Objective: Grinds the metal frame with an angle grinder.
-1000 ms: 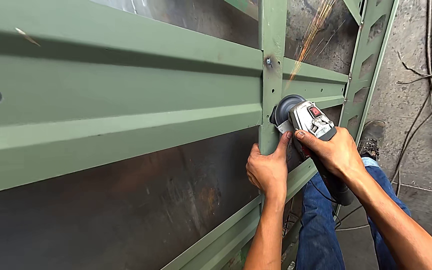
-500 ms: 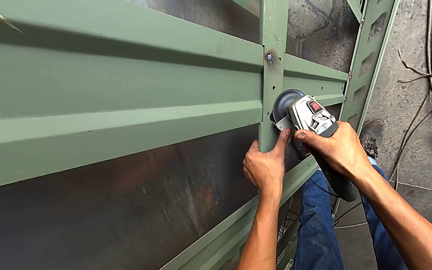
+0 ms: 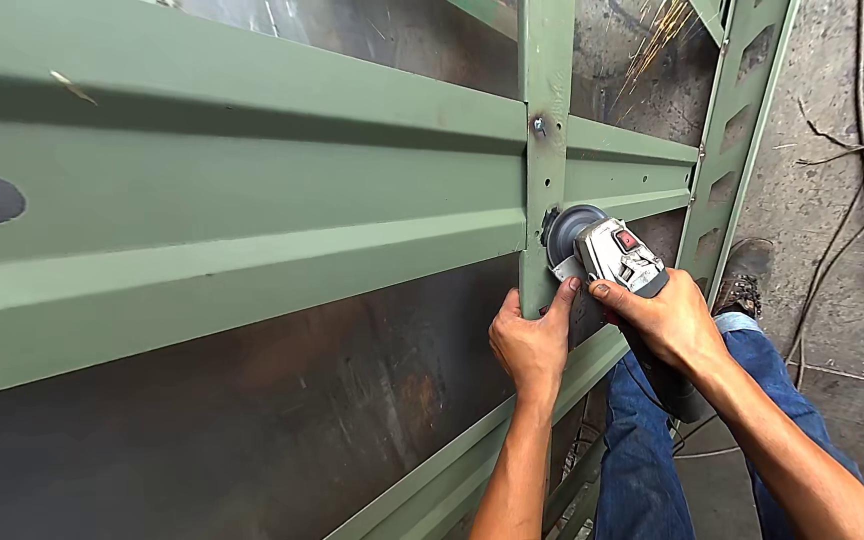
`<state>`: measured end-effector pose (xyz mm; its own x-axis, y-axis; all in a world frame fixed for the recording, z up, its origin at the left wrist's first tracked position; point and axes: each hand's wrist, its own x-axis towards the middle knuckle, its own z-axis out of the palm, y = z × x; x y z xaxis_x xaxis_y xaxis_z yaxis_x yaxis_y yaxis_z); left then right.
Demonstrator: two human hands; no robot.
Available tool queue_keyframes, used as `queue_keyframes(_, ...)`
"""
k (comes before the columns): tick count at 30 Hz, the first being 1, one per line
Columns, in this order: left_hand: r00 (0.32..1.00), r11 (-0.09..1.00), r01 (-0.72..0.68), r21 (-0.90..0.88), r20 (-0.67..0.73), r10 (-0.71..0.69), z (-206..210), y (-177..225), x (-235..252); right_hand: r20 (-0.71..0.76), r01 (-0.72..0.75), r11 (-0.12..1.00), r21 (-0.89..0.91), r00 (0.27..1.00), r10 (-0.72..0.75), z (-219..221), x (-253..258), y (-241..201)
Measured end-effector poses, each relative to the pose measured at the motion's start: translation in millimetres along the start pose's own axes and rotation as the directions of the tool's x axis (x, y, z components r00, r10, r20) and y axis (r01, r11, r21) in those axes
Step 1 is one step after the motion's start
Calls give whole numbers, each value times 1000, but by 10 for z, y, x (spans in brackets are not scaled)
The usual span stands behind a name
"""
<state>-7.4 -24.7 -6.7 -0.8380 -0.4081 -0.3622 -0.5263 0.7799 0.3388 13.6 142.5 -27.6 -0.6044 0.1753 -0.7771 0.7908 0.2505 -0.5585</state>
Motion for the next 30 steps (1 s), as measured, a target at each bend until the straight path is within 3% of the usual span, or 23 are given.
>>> queue_keyframes(16, 995, 993, -97, -63, -39, 94, 28, -47, -22, 19, 31, 999, 16, 999, -32, -52, -81, -90)
queue_keyframes(30, 998, 999, 14, 51, -66, -10, 67, 96, 1, -2, 19, 999, -37, 1000, -19, -143, 25, -99)
